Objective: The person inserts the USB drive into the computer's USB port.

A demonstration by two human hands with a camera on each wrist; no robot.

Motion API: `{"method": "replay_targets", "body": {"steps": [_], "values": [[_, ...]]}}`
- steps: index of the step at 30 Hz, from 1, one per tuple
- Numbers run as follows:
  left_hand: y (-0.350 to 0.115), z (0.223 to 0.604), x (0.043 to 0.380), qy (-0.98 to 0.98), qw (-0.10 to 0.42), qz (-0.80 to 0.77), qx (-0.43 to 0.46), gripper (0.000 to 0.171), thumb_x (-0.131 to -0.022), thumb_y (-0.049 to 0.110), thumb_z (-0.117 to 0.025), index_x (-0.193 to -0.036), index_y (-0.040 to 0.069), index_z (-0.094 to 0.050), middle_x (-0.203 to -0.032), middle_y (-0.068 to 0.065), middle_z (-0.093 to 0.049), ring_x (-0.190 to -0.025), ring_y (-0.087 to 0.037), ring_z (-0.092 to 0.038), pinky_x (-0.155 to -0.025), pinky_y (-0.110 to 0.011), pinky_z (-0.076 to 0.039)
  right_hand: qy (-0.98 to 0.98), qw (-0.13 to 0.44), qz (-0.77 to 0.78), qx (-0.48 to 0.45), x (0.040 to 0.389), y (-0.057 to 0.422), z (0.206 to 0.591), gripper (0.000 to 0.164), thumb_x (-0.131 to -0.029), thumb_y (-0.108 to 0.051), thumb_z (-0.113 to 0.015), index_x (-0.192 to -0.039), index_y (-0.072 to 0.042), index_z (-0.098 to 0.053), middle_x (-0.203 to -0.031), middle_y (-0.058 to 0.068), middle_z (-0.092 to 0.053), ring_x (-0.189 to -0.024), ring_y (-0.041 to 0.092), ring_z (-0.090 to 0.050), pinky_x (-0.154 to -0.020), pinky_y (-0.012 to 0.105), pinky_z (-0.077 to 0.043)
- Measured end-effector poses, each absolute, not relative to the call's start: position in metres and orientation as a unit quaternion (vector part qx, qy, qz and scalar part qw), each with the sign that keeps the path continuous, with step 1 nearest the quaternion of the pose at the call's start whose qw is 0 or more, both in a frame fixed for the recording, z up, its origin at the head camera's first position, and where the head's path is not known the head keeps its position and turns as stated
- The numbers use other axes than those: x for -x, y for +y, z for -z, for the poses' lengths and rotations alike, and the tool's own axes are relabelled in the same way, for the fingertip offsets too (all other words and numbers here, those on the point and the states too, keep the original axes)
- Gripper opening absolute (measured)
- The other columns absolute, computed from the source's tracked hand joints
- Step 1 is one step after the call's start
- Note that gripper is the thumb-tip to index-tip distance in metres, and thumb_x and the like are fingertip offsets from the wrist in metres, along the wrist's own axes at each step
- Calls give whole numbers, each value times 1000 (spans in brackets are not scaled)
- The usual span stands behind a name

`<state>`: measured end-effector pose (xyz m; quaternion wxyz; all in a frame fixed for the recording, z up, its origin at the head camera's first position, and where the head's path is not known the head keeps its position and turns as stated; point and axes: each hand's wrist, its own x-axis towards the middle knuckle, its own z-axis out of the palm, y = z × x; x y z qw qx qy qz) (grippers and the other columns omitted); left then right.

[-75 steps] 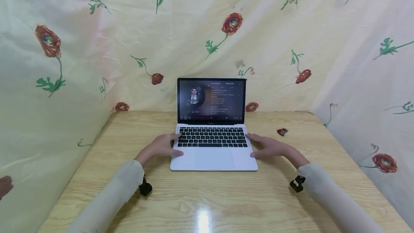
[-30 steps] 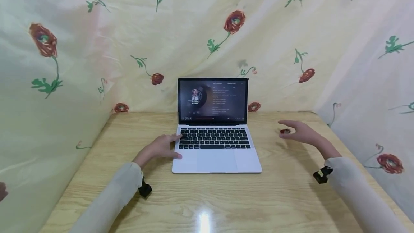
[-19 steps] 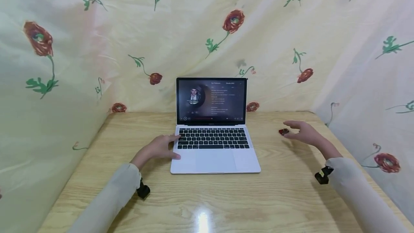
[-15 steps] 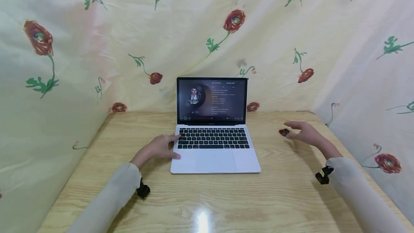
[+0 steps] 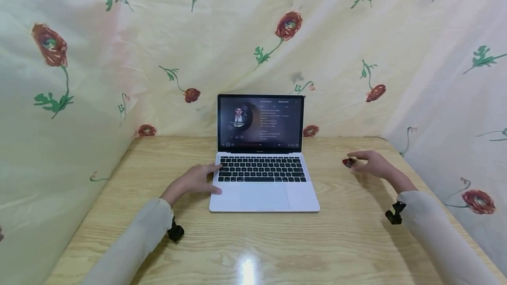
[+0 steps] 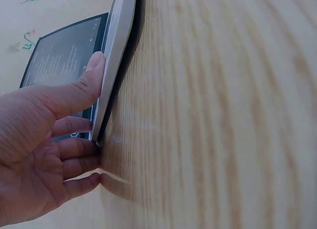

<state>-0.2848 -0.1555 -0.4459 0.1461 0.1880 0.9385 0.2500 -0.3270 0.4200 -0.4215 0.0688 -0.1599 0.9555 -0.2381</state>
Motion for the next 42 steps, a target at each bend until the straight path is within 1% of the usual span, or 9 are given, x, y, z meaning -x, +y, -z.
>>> {"method": "replay_targets", "body": {"steps": [8,12,16,22,27,30,35,37,42], "values": [[-156,448,287,941,143,-245,-182,92,-81,43,-86,-155,10,-43,-162,-17,-37,-150,-38,-36,-123,-53,-34,955,59,243,159,333,417,429,55,-89,-3,-75,-137,14,-55,-134,40,-57,-126,57,-52,-102,67,-47],[-155,449,287,943,146,-243,-176,92,-80,44,-85,-155,12,-43,-163,-16,-35,-151,-37,-34,-123,-53,-33,960,58,233,147,334,416,430,53,-90,-4,-74,-136,14,-55,-134,41,-56,-127,59,-50,-101,67,-47],[-154,448,287,942,143,-245,-181,91,-81,43,-85,-155,11,-43,-163,-17,-35,-151,-37,-35,-123,-53,-34,963,59,223,136,334,415,429,52,-92,-7,-73,-137,12,-56,-134,40,-56,-128,60,-48,-101,67,-47],[-154,445,287,942,144,-247,-179,90,-81,41,-86,-155,10,-43,-163,-17,-36,-151,-37,-35,-123,-52,-34,963,57,219,147,337,412,429,49,-91,-6,-73,-135,12,-58,-130,37,-61,-124,57,-53,-102,69,-45],[-155,448,286,940,148,-249,-179,91,-81,43,-86,-155,10,-43,-163,-17,-36,-151,-37,-34,-123,-53,-33,965,56,209,148,339,409,431,48,-89,-8,-76,-131,10,-62,-124,33,-65,-116,50,-59,-97,64,-49],[-155,450,287,940,147,-250,-180,91,-81,43,-86,-155,10,-43,-162,-17,-36,-151,-38,-35,-123,-53,-33,967,54,201,146,340,410,432,47,-88,-8,-77,-130,8,-64,-119,29,-67,-110,44,-61,-92,57,-51],[-154,448,287,940,143,-250,-183,91,-81,43,-86,-154,10,-44,-162,-18,-37,-151,-38,-36,-123,-53,-33,970,58,188,143,343,412,433,47,-88,-9,-78,-130,7,-65,-112,26,-67,-105,43,-62,-88,54,-52],[-154,447,287,941,142,-248,-183,91,-81,43,-86,-154,10,-44,-161,-18,-38,-150,-38,-36,-123,-53,-33,971,62,186,136,342,412,432,47,-88,-9,-77,-131,6,-65,-112,26,-67,-105,42,-62,-88,54,-52],[-154,448,287,942,144,-245,-179,91,-80,43,-86,-154,10,-44,-161,-18,-37,-150,-39,-36,-123,-53,-33,973,70,180,129,340,409,431,46,-89,-4,-75,-133,5,-64,-112,26,-66,-101,39,-62,-84,48,-51]]}}
